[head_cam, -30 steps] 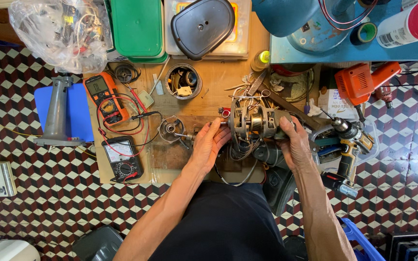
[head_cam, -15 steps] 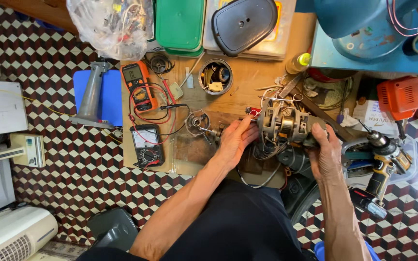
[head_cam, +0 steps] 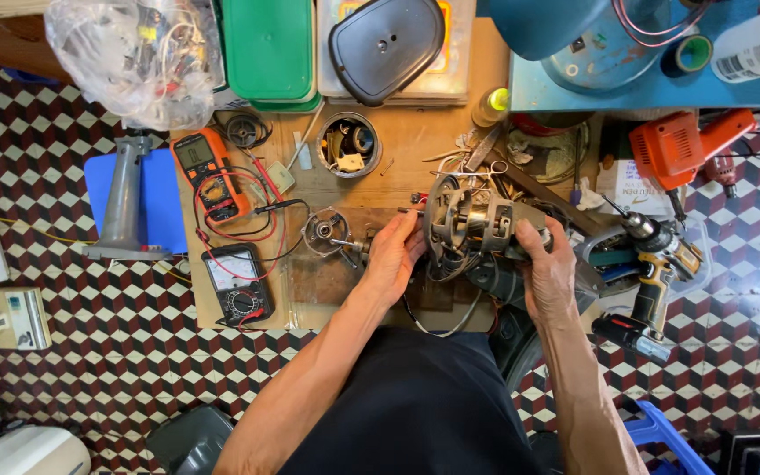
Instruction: The person disassembles a small electric motor, uses a power drill to remove a screw, and then reassembles the motor components. The person also retrieves a power tool from a shelf and returns it.
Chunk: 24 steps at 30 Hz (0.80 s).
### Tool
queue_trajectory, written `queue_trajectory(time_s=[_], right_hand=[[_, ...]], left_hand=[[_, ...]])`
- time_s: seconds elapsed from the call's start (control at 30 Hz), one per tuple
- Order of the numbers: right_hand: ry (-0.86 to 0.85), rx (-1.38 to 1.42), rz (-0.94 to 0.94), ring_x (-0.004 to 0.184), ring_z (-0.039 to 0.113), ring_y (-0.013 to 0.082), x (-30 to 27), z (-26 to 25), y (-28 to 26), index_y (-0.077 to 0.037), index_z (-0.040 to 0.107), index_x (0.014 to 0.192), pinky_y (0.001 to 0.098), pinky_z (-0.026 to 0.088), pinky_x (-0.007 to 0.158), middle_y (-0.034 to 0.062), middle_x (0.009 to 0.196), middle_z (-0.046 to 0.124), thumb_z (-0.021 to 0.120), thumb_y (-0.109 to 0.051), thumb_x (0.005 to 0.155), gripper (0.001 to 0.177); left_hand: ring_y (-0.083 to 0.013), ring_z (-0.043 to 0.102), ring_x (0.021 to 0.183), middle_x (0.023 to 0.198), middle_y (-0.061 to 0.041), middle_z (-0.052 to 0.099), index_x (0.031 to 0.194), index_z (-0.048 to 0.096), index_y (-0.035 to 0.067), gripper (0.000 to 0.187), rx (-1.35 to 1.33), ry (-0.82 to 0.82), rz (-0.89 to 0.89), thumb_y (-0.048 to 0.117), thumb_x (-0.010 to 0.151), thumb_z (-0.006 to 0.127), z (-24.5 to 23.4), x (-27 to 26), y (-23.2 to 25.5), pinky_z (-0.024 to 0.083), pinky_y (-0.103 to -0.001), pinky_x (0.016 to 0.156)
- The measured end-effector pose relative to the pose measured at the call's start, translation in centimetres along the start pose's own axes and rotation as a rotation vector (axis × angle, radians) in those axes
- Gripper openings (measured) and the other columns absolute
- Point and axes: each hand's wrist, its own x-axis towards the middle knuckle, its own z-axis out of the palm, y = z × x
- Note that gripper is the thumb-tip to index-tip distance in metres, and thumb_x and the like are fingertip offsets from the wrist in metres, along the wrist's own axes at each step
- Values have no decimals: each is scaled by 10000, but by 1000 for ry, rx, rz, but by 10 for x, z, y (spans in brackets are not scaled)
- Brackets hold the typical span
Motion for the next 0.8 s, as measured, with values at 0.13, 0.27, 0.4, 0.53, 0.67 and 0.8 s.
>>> queue_trajectory(time_s=[0.13,0.27,0.4,0.53,0.67,0.8], right_hand=[[17,-8,-43,1009,680,163,-10,5,-1,-7,566,1309,300,574,898,94,1144,694,790,-239,893,527],[39,-54,-77,957,681,141,-18,10,-2,4,597,1280,284,581,844,89,1123,694,808,-246,893,507],[56,-69,-44,901,710,143,-23,13,-4,-18,593,1267,286,610,783,91,1086,706,815,-265,850,533],[79,-96,-38,893,712,151,-26,18,-6,-16,590,1275,285,616,770,99,1081,711,835,-267,827,570],[80,-92,-39,919,711,148,-28,20,-6,-19,582,1267,278,617,795,90,1088,710,843,-274,822,576],[82,-94,-48,920,701,142,-29,20,-4,-19,587,1248,277,605,798,85,1085,711,842,-277,824,558]], left_hand=[[-128,654,980,1097,-22,710,1245,645,64,311,25,34,-16,286,1034,592,-3,6,-2,526,-296,880],[-131,654,976,1098,-26,709,1210,643,65,274,0,60,-41,276,1041,606,-6,11,-3,532,-295,886],[-121,658,931,1067,-23,708,1194,662,64,256,10,91,-54,256,1033,612,-10,13,-4,550,-278,846],[-110,669,887,1032,-26,713,1187,661,43,249,-4,95,-59,242,1049,604,-12,15,-5,572,-263,806],[-109,676,880,1025,-28,722,1193,664,34,257,-6,116,-63,234,1050,590,-13,17,-5,576,-262,798],[-108,676,877,1024,-27,722,1202,669,37,260,-12,145,-71,228,1045,589,-14,18,-6,580,-260,796]])
